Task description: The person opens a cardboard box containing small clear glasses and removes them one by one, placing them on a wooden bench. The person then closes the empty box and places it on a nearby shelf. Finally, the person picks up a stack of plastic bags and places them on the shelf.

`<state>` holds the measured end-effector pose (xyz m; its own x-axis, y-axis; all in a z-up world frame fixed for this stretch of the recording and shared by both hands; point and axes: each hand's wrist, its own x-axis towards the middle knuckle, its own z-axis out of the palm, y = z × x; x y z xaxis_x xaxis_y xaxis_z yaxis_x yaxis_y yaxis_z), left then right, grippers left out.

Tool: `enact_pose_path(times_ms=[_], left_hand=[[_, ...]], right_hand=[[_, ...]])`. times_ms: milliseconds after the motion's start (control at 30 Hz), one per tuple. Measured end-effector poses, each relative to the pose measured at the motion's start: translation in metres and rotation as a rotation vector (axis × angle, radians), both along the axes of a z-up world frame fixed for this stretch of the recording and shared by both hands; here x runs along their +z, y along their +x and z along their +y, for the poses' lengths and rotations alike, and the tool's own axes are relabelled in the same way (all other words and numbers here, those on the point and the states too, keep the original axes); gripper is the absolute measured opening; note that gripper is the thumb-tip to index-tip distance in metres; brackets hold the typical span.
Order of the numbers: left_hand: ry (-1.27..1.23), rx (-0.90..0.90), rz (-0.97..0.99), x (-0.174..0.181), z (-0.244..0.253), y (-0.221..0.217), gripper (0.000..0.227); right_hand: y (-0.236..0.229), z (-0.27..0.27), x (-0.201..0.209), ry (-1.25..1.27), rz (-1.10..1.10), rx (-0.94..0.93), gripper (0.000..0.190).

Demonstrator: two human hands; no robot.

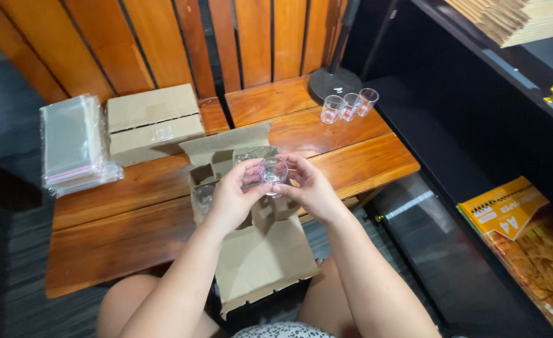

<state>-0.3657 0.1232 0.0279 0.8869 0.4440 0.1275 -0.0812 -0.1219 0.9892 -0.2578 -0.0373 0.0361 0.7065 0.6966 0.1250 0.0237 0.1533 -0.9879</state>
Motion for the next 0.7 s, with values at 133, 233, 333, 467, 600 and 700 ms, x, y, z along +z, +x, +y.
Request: enact_pose_path(times_ms=[133,233,333,467,600,700], left_hand=[[0.013,-0.039,-0.01,0.002,-0.018,0.03,0.063],[0.119,-0.055,-0.006,-0.003,-0.035,0.061,0.064],[0.156,-0.104,-0.025,-0.001,-0.058,0.091,0.062],[0.269,-0.178,0.041,0.001,-0.084,0.133,0.061],[0.324,-0.224,0.127,-0.007,-0.112,0.181,0.064],[0.356,-0.226,0.199,-0.04,-0.131,0.237,0.069]], right_hand=[[0.015,-0.02,0.005,0.001,-0.015,-0.066,0.087],[0.032,-0.038,-0.006,0.028,-0.027,-0.18,0.091],[0.049,-0.059,-0.013,0.019,-0.065,-0.288,0.093],[0.079,-0.087,-0.023,0.011,-0.099,-0.44,0.081],[0.118,-0.107,-0.047,0.038,-0.107,-0.585,0.076],[0.146,-0.116,-0.065,0.024,-0.115,-0.674,0.073]])
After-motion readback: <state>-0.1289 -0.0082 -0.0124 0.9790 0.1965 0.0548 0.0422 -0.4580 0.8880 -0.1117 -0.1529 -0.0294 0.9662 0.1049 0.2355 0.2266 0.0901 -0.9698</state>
